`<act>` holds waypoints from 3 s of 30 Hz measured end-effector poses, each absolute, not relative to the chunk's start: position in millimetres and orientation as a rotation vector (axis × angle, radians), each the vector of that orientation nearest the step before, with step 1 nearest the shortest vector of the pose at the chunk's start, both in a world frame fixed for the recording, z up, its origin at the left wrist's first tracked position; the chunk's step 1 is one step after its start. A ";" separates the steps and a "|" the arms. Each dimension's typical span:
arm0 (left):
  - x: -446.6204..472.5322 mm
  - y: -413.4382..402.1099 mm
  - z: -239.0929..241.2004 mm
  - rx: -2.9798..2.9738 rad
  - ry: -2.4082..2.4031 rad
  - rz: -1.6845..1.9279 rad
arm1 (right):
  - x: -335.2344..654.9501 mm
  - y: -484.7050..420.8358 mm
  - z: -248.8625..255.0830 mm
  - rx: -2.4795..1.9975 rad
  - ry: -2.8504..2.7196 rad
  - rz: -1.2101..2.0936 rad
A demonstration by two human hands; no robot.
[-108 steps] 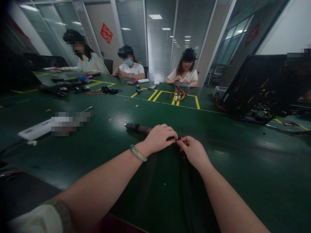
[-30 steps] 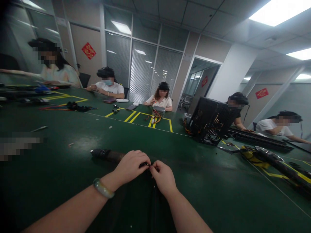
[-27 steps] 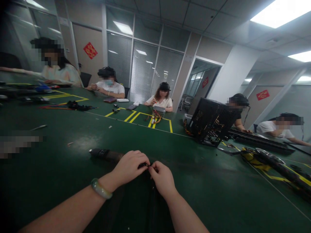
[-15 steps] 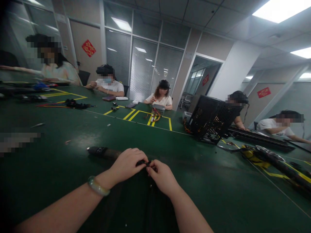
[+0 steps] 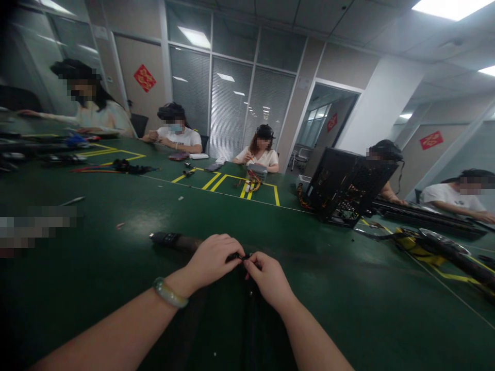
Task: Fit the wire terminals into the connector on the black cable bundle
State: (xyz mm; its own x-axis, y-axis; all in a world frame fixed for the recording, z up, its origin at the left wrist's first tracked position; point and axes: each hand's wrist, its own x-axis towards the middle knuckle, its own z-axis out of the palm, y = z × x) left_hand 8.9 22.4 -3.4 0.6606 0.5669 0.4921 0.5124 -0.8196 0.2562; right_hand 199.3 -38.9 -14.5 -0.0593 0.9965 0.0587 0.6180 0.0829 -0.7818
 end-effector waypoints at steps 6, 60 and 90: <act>7.9 19.8 -0.1 2.799 0.912 0.839 | 197.7 -38.2 -13.9 -1.622 -1.695 0.853; 7.5 20.5 6.1 2.773 0.964 0.713 | 202.9 -35.0 -8.4 -1.772 -1.768 0.899; 7.2 23.2 9.8 2.735 0.971 0.694 | 207.3 -34.3 -15.9 -1.766 -1.737 1.001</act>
